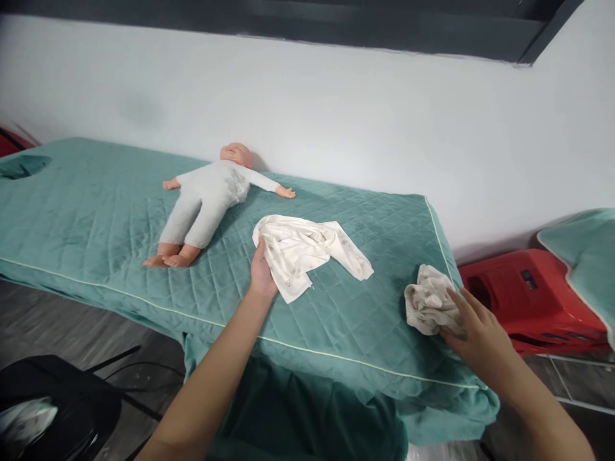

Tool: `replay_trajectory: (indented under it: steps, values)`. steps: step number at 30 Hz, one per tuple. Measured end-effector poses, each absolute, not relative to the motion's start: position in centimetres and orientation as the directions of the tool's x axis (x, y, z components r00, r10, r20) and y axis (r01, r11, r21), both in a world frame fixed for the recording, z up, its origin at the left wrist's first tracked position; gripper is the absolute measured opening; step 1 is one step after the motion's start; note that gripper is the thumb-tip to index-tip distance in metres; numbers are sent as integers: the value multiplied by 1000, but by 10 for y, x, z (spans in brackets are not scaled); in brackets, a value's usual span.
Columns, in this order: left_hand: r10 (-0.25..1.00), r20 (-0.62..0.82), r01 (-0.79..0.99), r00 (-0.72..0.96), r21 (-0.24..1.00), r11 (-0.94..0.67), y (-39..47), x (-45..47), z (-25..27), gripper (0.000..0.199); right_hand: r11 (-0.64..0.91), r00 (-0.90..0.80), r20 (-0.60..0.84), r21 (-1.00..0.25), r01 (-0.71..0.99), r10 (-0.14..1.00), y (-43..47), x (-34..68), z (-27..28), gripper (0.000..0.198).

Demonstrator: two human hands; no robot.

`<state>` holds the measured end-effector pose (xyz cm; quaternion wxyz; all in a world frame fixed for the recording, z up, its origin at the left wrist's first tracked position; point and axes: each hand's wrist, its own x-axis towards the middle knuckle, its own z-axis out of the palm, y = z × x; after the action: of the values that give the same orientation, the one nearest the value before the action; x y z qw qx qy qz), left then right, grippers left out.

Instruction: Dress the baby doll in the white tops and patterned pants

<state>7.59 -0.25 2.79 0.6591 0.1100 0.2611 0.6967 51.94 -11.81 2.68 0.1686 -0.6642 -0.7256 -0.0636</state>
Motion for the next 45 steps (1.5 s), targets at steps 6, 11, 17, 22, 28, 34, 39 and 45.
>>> replay_trajectory:
  steps: [6, 11, 17, 22, 28, 34, 39, 45]
  values:
    - [948, -175, -734, -264, 675, -80, 16, 55, 27, 45, 312, -190, 468, -197, 929, 863, -114, 433, 61, 53]
    - [944, -68, -289, -322, 957, -29, 42, 28, 44, 44, 474, -345, 372, -348, 809, 862, -80, 337, 70, 48]
    - [966, 256, 187, -28, 951, -247, 33, 34, 102, 29, 553, -333, 472, -471, 687, 816, 8, 257, 94, 53]
    - [833, 512, 362, 210, 751, -553, 3, 35, 156, 32, 581, -341, 513, -435, 688, 788, 49, 239, 132, 35]
    - [709, 688, 818, 154, 314, -483, -9, 14, 167, 28, 517, -320, 574, -218, 828, 754, 29, 277, 171, 35]
    - [630, 777, 900, -1, 275, -338, -8, 4, 164, 33, 549, -354, 608, -164, 820, 710, -5, 320, 192, 43]
    - [650, 754, 793, -96, 453, -408, -11, -2, 170, 31, 418, -84, 599, -444, 793, 796, -35, 346, 207, 32]
    - [871, 489, 787, -50, 556, -267, 13, -8, 168, 20, 188, 63, 446, -496, 848, 893, -25, 369, 194, 29]
